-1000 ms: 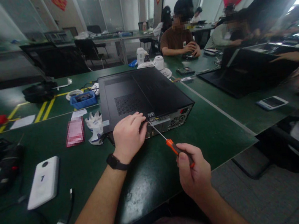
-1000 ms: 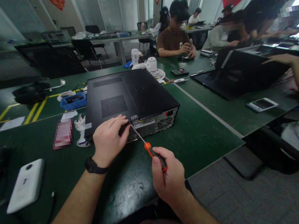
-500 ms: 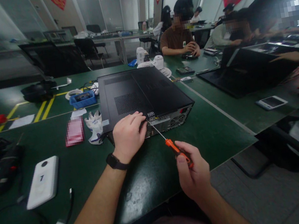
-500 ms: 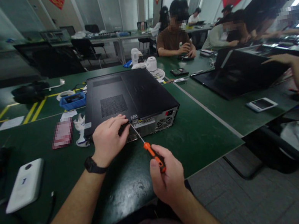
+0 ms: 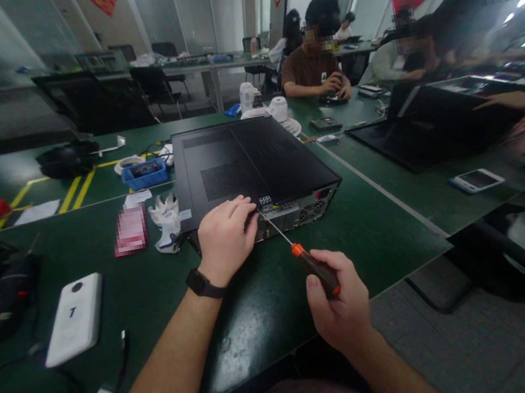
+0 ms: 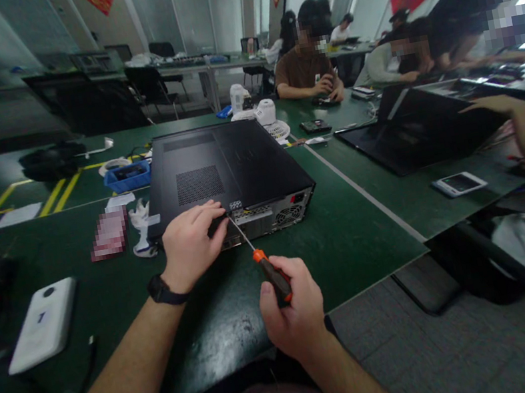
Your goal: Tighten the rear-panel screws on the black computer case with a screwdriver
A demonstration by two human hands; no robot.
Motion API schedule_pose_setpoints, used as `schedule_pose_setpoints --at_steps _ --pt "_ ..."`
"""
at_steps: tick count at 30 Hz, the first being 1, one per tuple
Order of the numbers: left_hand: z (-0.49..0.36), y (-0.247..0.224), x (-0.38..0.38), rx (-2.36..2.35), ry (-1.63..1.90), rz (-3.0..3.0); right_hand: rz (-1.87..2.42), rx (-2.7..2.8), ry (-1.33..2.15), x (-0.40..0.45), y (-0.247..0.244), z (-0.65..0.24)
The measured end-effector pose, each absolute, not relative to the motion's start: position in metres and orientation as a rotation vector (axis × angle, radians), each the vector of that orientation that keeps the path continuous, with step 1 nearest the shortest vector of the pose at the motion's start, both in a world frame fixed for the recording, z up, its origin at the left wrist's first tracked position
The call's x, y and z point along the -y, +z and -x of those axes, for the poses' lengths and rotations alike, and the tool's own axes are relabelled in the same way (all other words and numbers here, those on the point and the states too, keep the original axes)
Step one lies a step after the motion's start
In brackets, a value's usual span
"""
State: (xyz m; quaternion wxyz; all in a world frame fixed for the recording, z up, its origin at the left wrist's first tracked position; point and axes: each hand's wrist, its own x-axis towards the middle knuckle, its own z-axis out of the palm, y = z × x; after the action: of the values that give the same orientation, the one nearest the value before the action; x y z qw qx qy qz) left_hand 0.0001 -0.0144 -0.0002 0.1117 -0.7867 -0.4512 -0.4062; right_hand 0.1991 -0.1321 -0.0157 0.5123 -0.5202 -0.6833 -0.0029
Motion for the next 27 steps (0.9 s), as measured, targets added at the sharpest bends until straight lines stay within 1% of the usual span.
schedule_pose_setpoints --at_steps 5,11,17,22,27 --pt "0.0 -0.0014 0.0138 1.321 -1.194 2.308 1.247 1.633 -0.079 0.1313 -0.0168 -0.1991" --pt "-0.0008 0.0008 0.0143 1.311 -1.194 2.303 1.271 1.664 0.057 0.1339 -0.0185 -0.2001" --pt "-0.0004 -0.0002 0.0143 1.316 -1.206 2.311 1.272 1.64 -0.055 0.1335 -0.0155 -0.1982" --pt "-0.0007 -0.0002 0.0152 1.314 -1.207 2.309 1.298 1.668 0.035 0.1354 -0.016 -0.1992" --pt "-0.0008 0.0004 0.0149 1.323 -1.195 2.308 1.264 1.64 -0.06 0.1333 -0.0121 -0.1969"
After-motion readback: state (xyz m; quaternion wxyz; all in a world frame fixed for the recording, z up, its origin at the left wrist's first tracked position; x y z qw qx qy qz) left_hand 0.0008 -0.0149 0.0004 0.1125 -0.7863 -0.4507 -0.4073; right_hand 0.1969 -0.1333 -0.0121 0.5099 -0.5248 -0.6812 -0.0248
